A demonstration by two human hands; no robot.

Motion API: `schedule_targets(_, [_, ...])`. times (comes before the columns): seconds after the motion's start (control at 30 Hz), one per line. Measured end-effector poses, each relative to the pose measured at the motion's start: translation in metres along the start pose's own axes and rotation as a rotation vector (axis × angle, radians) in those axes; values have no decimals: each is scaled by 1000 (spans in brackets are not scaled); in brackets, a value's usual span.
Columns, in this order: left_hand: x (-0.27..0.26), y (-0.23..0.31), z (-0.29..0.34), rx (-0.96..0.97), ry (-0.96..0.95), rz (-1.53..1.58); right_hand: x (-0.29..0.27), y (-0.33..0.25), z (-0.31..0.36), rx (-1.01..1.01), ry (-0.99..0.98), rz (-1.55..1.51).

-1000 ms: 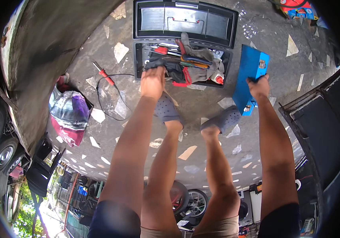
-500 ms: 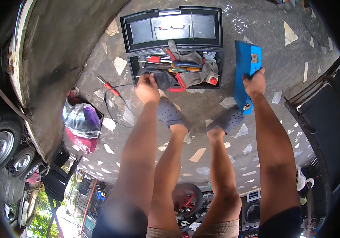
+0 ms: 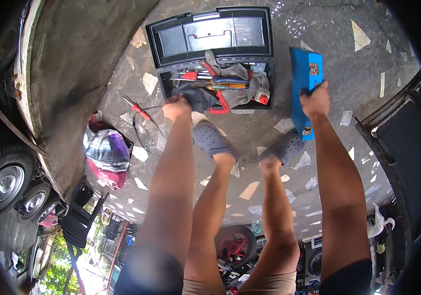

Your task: Preparing tools and small parts to repair or maintain an air compressor in a workshop.

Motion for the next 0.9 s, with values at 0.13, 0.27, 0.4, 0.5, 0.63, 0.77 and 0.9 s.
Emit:
schedule_targets(0.13, [36, 10, 35, -187, -320, 446, -6, 8, 0, 17, 11, 18])
schedule_targets(0.27, [42, 24, 61, -87, -399, 476, -7, 7, -1, 25, -31, 47])
schedule_targets(0.4, [31, 22, 68, 10, -246, 329, -8, 13, -4, -6, -15, 36])
schedule_targets(0.5, [11, 33, 57, 257, -70, 39, -2, 20, -7, -78, -26, 0])
schedule_targets(0.63, [-9, 56, 107, 261, 79, 27, -3, 43, 33, -237, 64, -141])
schedule_targets(0.77, [18, 87, 209, 507, -221, 234, -1, 83, 31, -77, -20, -302])
schedule_targets(0.9, [98, 49, 317, 329, -827, 5, 21, 117, 19, 40, -201, -1001])
Point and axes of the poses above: each hand's wrist, its own z-axis away from the middle knuckle, its own x-axis out of the palm, y = z × x, the point moved 9 cm from there along -z, towards the middle knuckle, and after that the axes turned 5 degrees about -y, right-handed, at the moved point
